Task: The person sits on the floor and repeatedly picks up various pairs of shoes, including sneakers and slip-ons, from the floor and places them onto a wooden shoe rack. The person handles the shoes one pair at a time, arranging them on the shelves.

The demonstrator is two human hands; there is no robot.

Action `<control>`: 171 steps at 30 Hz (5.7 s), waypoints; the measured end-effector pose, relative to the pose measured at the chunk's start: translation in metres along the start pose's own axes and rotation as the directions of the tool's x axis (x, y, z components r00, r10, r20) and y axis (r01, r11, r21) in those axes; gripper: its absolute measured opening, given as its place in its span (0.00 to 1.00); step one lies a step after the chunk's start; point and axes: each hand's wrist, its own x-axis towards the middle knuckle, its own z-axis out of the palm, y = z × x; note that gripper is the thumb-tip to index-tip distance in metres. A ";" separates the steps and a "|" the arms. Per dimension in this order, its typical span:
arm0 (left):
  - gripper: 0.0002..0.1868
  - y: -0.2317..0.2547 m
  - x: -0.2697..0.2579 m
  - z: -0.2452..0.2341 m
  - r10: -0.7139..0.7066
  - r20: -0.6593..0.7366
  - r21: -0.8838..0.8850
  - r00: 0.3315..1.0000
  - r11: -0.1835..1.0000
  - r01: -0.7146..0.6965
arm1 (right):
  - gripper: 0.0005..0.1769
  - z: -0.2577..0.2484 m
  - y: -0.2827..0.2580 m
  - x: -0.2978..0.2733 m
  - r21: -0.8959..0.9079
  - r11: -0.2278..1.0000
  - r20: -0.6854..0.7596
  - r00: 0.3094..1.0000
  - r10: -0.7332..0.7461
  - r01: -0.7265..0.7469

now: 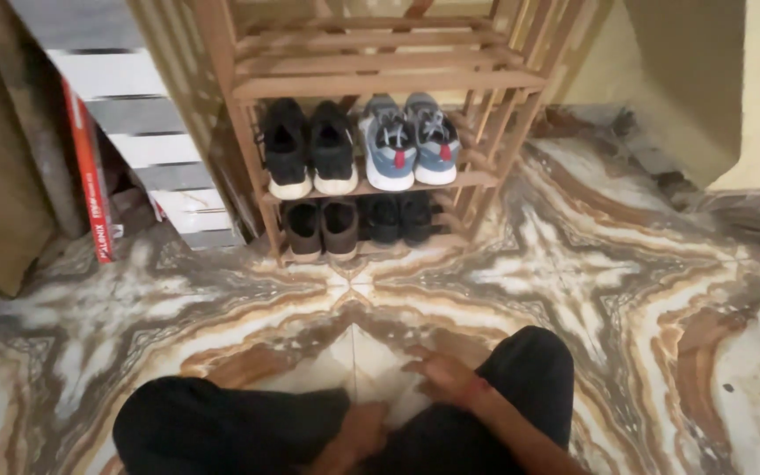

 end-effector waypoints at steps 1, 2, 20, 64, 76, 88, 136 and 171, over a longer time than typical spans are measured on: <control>0.11 0.002 0.001 -0.003 -0.008 0.006 0.005 1.000 1.000 0.008 | 0.26 0.003 0.006 0.003 -0.037 0.998 -0.052 0.997 -0.057 0.055; 0.10 0.004 0.001 -0.006 -0.020 0.010 0.009 1.000 1.000 0.020 | 0.26 0.005 0.012 0.005 -0.075 0.991 -0.097 0.988 -0.119 0.112; 0.14 0.037 0.050 -0.012 -0.125 0.267 0.336 0.955 0.941 0.029 | 0.19 -0.077 -0.077 -0.032 -0.184 0.980 -0.103 0.990 -0.098 0.078; 0.06 0.100 0.021 -0.031 -0.239 0.354 0.009 0.904 0.968 0.252 | 0.14 -0.060 -0.070 -0.036 -0.126 0.977 -0.127 0.980 0.154 -0.170; 0.09 0.048 0.024 -0.015 -0.066 0.077 -0.172 0.995 0.982 0.078 | 0.18 -0.041 0.004 0.003 0.032 0.975 -0.312 0.925 0.219 -0.220; 0.48 0.007 0.259 -0.169 -0.053 -0.304 0.025 0.951 0.998 0.063 | 0.50 -0.084 0.146 0.181 -0.050 0.983 -0.522 0.843 0.126 -0.178; 0.14 0.431 0.147 0.009 0.609 0.176 -0.421 0.773 0.757 -0.500 | 0.29 -0.113 -0.065 -0.346 0.614 0.603 -0.628 0.147 0.764 -0.509; 0.58 -0.108 0.206 -0.248 -0.232 -0.366 0.115 0.901 0.950 0.291 | 0.56 -0.047 0.036 0.301 -0.034 0.999 -0.372 0.927 -0.042 0.032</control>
